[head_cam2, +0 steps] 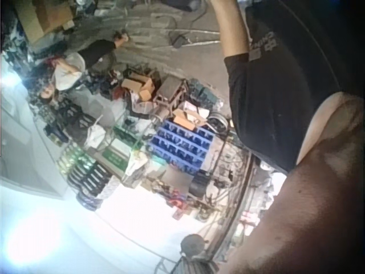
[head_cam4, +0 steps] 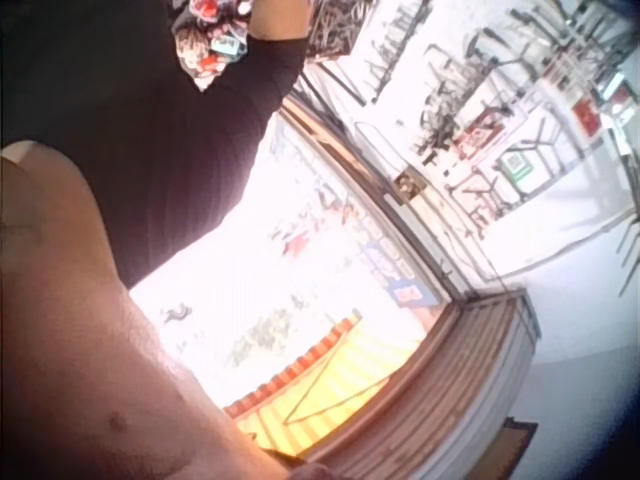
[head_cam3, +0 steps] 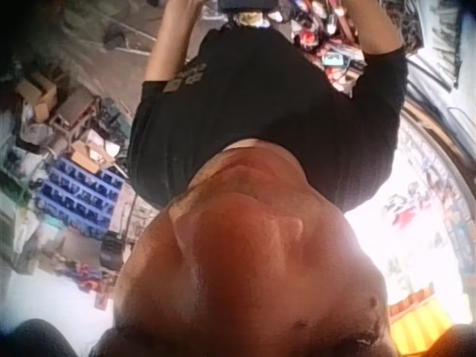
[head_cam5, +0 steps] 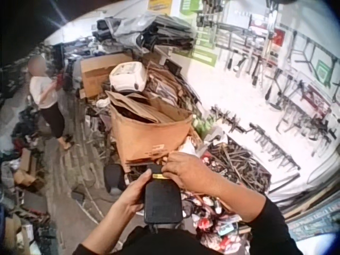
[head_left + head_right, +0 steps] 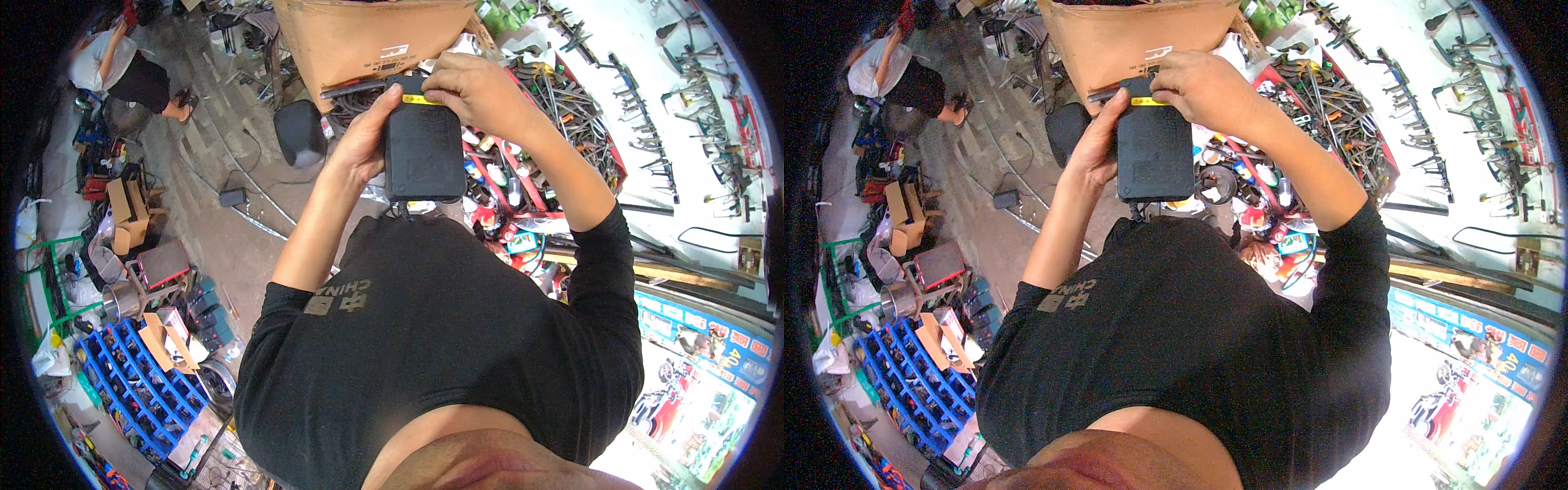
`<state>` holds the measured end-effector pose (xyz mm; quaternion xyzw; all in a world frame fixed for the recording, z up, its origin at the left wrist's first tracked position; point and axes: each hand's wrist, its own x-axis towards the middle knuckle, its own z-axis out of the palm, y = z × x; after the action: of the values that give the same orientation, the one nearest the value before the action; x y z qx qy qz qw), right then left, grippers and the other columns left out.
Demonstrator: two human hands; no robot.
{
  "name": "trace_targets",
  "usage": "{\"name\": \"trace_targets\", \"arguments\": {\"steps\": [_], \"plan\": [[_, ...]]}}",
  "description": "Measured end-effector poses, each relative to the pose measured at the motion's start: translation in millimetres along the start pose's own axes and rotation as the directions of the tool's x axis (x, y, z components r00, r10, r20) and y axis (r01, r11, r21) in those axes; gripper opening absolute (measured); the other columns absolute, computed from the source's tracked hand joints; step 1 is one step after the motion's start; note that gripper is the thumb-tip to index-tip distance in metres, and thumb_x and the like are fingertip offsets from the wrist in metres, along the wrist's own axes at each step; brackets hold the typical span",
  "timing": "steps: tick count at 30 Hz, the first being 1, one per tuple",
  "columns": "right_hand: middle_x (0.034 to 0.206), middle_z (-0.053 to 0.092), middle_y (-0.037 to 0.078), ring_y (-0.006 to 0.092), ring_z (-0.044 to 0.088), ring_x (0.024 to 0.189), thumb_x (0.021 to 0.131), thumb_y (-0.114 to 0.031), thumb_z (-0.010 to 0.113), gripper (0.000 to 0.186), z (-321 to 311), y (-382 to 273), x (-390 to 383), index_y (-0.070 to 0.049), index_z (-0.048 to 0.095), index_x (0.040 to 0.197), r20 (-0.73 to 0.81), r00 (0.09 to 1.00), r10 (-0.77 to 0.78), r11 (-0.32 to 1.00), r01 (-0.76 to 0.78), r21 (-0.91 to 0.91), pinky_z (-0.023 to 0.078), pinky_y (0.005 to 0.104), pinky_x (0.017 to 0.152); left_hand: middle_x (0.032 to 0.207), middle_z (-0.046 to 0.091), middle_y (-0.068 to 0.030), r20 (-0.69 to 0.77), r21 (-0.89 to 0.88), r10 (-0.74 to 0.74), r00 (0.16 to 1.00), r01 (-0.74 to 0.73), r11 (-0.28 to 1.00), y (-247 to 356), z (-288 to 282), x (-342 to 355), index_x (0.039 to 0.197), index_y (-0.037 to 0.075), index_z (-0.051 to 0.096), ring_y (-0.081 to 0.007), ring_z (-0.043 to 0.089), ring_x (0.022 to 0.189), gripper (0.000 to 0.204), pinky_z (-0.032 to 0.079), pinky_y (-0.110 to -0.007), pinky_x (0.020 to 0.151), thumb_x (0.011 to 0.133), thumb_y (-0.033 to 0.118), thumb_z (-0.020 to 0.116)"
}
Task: The person unpacks a wrapped item, then sits on the floor to connect wires to a set of batteries. They then retrieve a black electronic device, cut its cable with scissors, and use a screwdriver to adjust the device.
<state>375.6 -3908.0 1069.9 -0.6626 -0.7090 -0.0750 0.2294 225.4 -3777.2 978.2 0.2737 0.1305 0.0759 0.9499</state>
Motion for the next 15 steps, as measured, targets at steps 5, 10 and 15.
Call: {"name": "trace_targets", "arguments": {"steps": [5,10,15], "plan": [[0.086,0.064,0.010,0.0289,0.065,0.083,0.082,-0.012,0.072,0.014,-10.7,-2.5,0.0,0.000,0.070,0.090,0.052,0.993,0.105,0.992,-0.108,0.062,0.051,0.0391,0.074,0.110,0.069,-0.0131,0.008,0.045,0.013,1.000,-0.013,0.999,-0.7,5.8,1.1,0.122,0.000,0.060,-0.0207,0.071,0.095,0.049,0.060,-0.036,0.084,0.092,0.036,0.074],[0.086,0.065,0.011,0.0290,0.066,0.083,0.083,-0.015,0.073,0.017,-11.8,1.3,-2.1,0.001,0.071,0.090,0.061,0.990,0.123,0.991,-0.127,0.053,0.051,0.0396,0.075,0.109,0.069,-0.0136,0.014,0.051,0.027,1.000,-0.028,0.998,-0.8,12.5,4.7,0.121,0.000,0.060,-0.0207,0.071,0.095,0.047,0.060,-0.036,0.084,0.092,0.035,0.073],[0.085,0.066,0.010,0.0296,0.067,0.084,0.082,-0.017,0.074,0.016,-11.7,2.1,-4.2,-0.001,0.073,0.089,0.052,0.989,0.135,0.991,-0.135,-0.001,0.052,0.0398,0.075,0.107,0.070,-0.0136,0.022,0.050,0.013,1.000,-0.014,0.999,-1.8,12.1,8.4,0.121,-0.001,0.060,-0.0203,0.071,0.095,0.045,0.061,-0.035,0.083,0.093,0.033,0.072]]}}
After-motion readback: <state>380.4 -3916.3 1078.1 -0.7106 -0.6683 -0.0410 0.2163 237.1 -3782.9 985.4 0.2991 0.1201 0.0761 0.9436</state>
